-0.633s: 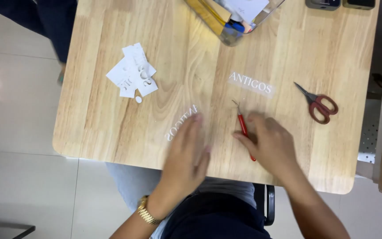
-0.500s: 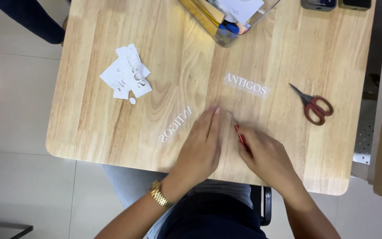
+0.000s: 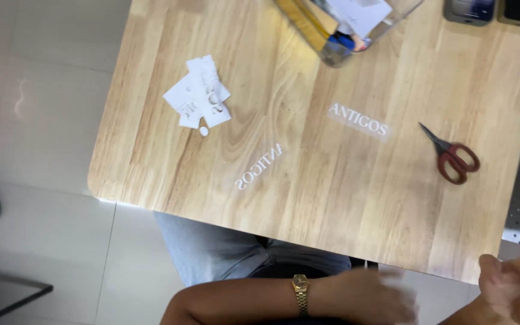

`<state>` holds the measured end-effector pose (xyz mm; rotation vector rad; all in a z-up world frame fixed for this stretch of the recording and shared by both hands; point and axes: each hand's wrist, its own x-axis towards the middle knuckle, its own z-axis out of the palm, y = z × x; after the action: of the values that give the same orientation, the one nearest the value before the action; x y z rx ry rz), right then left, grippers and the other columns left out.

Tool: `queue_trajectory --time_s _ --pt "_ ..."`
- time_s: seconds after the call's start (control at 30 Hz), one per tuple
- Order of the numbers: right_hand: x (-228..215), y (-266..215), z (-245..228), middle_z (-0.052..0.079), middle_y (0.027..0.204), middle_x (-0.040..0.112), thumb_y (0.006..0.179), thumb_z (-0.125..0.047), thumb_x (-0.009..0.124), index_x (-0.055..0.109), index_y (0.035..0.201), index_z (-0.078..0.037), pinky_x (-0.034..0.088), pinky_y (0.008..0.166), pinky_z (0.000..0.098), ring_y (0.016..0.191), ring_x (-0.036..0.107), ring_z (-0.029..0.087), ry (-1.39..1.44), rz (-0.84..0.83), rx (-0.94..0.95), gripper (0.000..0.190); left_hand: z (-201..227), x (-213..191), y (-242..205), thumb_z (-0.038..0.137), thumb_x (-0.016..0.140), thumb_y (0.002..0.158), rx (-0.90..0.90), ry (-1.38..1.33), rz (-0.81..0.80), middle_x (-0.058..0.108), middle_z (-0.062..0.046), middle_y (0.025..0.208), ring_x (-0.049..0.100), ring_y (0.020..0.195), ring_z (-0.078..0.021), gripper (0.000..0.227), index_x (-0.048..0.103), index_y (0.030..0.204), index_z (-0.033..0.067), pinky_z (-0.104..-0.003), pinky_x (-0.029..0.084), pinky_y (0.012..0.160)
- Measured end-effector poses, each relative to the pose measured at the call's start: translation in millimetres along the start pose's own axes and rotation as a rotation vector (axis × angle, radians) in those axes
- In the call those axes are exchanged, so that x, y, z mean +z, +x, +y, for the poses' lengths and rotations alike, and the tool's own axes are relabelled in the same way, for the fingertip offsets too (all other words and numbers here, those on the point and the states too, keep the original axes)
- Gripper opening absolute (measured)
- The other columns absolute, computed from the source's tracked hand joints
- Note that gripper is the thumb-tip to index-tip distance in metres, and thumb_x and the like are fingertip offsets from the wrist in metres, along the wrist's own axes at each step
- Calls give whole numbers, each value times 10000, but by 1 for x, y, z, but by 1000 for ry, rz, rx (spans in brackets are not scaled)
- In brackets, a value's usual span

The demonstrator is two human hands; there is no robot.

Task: Using a weeding tool to remove excess vinyl from a clear transfer sheet to reveal a logo.

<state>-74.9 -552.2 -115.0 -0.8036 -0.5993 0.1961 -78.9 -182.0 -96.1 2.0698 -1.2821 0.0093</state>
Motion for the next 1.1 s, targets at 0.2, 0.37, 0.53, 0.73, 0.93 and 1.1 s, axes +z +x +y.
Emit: queue_trajectory --time_s 0.2,0.37,0.53,0.73,0.93,1.1 --pt "107 136 48 -258 721 615 1105 -443 458 706 1171 -468 312 1055 280 1016 505 -43 -553 390 11 258 -21 -140 -52 369 616 1017 3 -306 421 578 -76 785 604 763 -299 323 663 940 59 -392 470 733" --pt "119 164 74 -73 598 454 1206 -359 317 620 1363 -357 352 918 367 702 441 97 -500 670 97 341 -43 -199 -122 -18 494 1017 -525 157 679 709 -135 1136 685 1091 -319 224 655 1168 18 -468 568 1012" --pt "138 184 96 24 870 649 1023 -302 600 640 1312 -238 507 883 390 887 642 228 -531 765 103 299 -51 -181 -133 298 623 1007 -782 410 488 587 -127 1398 559 1296 -331 451 563 1391 69 -540 408 1134" --pt "143 184 113 74 1109 692 1000 -185 562 658 1250 -94 604 885 364 1000 706 246 -724 738 171 283 -44 -174 -129 486 604 1015 -772 517 352 598 -55 1448 511 1408 -242 531 610 1397 117 -570 276 1199" --pt "146 186 139 106 1141 690 1003 -106 616 657 1211 -45 611 870 316 1034 702 231 -755 766 219 221 -48 -182 -134 299 664 1021 -660 399 389 632 -55 1361 531 1386 -252 322 678 1275 103 -607 261 1196" --pt "154 194 162 146 1130 691 1042 -119 627 638 1210 -25 572 865 306 981 680 230 -926 708 194 193 -89 -218 -140 234 659 1027 -725 364 439 539 -86 1523 427 1485 -267 474 519 1464 117 -647 227 1237"
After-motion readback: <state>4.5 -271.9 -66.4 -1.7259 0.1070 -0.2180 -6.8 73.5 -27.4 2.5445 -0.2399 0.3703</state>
